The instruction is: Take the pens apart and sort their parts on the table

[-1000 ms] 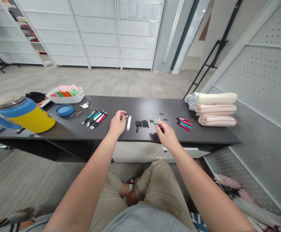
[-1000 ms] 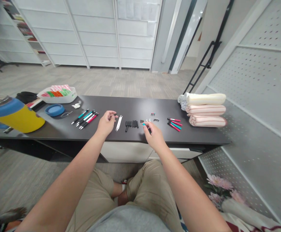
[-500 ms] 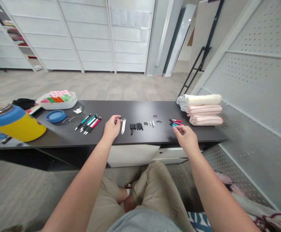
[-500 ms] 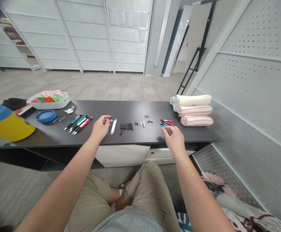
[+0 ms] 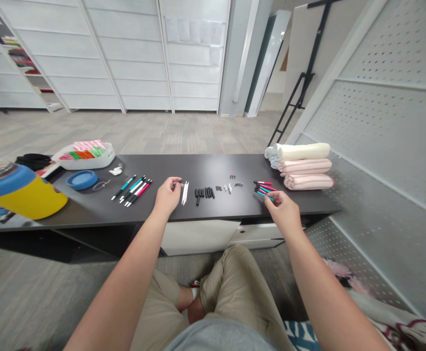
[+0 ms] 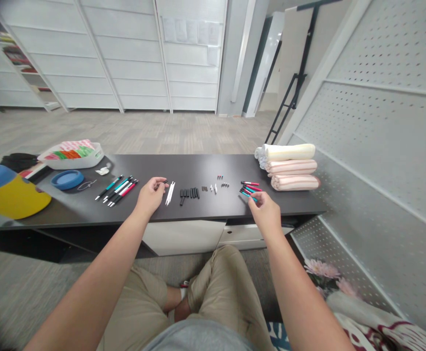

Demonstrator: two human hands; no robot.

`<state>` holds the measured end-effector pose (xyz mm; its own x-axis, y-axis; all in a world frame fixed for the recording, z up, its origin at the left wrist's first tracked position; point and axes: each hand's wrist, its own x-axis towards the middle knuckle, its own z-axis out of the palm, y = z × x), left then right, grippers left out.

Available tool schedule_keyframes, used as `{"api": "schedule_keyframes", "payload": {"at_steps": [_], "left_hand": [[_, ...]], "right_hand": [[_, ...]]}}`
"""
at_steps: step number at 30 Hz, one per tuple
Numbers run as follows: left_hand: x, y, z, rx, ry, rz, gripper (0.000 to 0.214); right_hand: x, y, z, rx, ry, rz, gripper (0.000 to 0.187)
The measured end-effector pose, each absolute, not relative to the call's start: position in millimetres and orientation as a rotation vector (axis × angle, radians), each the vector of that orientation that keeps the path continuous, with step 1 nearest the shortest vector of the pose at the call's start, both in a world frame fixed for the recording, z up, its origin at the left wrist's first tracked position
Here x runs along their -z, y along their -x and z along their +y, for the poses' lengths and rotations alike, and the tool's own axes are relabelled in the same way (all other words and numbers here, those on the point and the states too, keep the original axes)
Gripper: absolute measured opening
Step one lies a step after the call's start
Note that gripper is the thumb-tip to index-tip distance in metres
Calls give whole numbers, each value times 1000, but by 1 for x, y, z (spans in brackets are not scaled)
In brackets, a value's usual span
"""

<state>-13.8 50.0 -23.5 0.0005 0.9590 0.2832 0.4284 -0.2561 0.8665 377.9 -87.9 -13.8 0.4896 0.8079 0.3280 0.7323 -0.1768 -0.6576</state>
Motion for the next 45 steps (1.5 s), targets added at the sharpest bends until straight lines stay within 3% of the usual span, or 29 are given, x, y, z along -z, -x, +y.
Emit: {"api": "schedule_keyframes", "payload": {"at_steps": [17, 23, 32, 38, 45], "left_hand": [[33, 13, 55, -1320, -1690, 1290, 26], [36, 14, 57, -1330, -1713, 1275, 28], [24, 11, 46, -1257, -1647, 1206, 25], [12, 13, 35, -1106, -1915, 1135, 25], [7, 15, 31, -979, -1893, 1120, 29]], "right_hand": [[23, -383, -74, 88, 1984, -1572, 25], [22, -358, -74, 216, 1819, -1638, 22], [9, -268, -62, -176, 1455, -2001, 20], [6, -210, -23, -376, 1289, -1934, 21], [14, -186, -4, -409, 1255, -1927, 19]]}}
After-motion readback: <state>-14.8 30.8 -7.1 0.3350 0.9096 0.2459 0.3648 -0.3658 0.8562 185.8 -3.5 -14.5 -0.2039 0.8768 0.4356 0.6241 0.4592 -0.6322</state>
